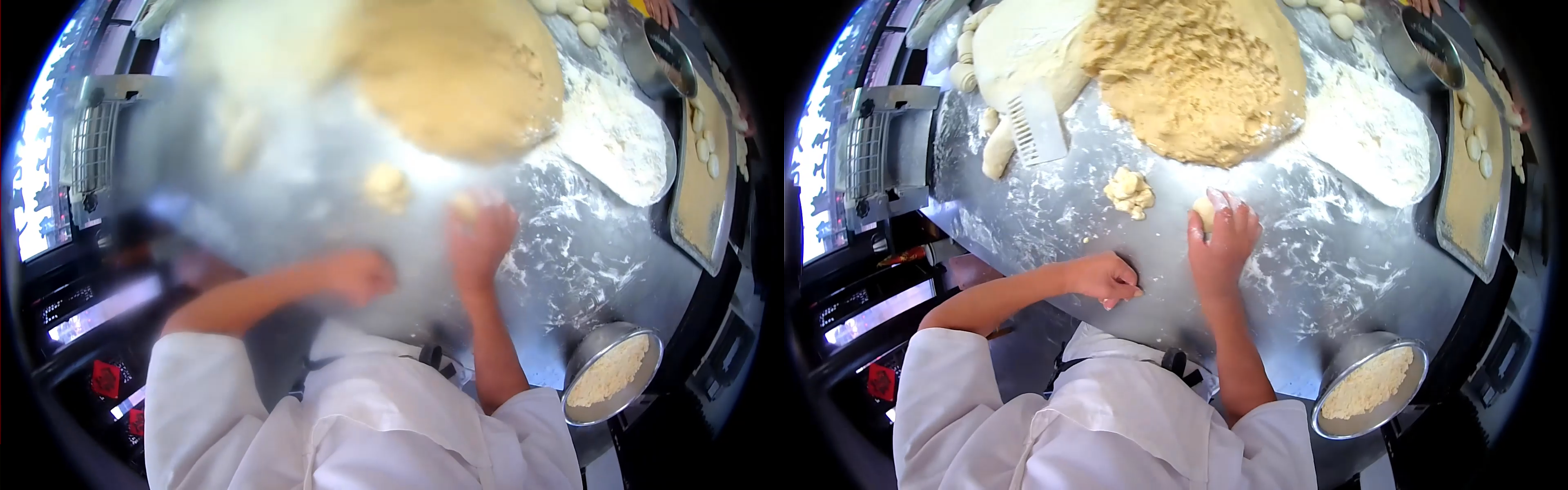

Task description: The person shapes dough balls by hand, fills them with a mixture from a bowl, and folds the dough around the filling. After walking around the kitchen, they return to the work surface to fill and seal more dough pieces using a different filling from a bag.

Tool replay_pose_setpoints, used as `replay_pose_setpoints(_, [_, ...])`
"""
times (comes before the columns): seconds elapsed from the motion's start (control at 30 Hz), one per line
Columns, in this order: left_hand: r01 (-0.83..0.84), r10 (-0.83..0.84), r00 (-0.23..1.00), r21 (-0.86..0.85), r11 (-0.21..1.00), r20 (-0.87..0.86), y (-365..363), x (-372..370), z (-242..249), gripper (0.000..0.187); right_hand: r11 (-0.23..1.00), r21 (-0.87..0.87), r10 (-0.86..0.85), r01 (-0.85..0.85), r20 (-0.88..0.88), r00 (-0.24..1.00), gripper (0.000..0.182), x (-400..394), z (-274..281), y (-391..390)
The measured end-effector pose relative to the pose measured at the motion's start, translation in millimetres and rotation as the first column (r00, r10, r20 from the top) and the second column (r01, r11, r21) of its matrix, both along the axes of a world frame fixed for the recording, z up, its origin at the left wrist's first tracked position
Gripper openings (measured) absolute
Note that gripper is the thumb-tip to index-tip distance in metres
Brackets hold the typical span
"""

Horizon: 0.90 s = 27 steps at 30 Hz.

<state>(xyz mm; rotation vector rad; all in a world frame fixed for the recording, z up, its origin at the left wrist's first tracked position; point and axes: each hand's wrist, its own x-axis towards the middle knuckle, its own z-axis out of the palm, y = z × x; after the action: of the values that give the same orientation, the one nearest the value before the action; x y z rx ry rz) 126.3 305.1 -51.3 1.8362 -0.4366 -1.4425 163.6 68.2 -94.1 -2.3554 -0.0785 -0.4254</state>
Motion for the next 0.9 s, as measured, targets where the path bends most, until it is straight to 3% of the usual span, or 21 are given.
replay_pose_setpoints(0.07, [-0.025, 0.033, 0.996, 0.098, 0.995, -0.079, -3, 0, 1, 0.038, 1.0, -0.003, 0.006, -0.006, -0.01, 1.0, 0.046, -2, 3, -1])
replay_pose_setpoints(0.27, [-0.226, 0.229, 0.954, 0.04, 0.973, -0.192, -11, -3, 8, 0.038, 0.999, -0.021, -0.024, 0.025, 0.043, 0.999, 0.044, 0, 13, 10])
replay_pose_setpoints(0.4, [-0.211, 0.199, 0.974, -0.109, 0.971, -0.11, -13, -11, -20, 0.035, 0.976, -0.219, 0.001, 0.004, 0.022, 1.0, 0.041, -3, 21, 21])
replay_pose_setpoints(0.5, [-0.386, 0.377, 0.922, -0.176, 0.905, -0.084, -15, -22, -15, 0.032, 0.96, -0.279, 0.001, 0.011, 0.041, 0.999, 0.038, -5, 6, 23])
replay_pose_setpoints(0.6, [-0.346, 0.447, 0.829, -0.318, 0.882, 0.336, -9, -51, -36, 0.023, 0.95, -0.308, -0.022, 0.046, 0.081, 0.996, 0.038, -10, 8, 30])
replay_pose_setpoints(0.7, [-0.21, 0.319, 0.878, -0.312, 0.927, 0.357, 27, -74, -49, 0.013, 0.949, -0.284, -0.073, 0.134, 0.217, 0.973, 0.039, -24, 11, 50])
replay_pose_setpoints(0.8, [-0.135, 0.291, 0.801, -0.316, 0.939, 0.523, 96, -91, -24, 0.012, 0.949, -0.302, -0.026, 0.091, 0.211, 0.977, 0.036, -59, 13, 85])
replay_pose_setpoints(0.87, [-0.365, 0.588, 0.583, -0.465, 0.806, 0.561, 137, -104, -24, 0.017, 0.924, -0.372, 0.142, -0.089, 0.116, 0.983, 0.035, -87, 23, 114])
replay_pose_setpoints(0.9, [-0.434, 0.631, 0.492, -0.46, 0.775, 0.599, 155, -109, -28, 0.019, 0.899, -0.4, 0.218, -0.177, 0.059, 0.974, 0.034, -101, 27, 118])
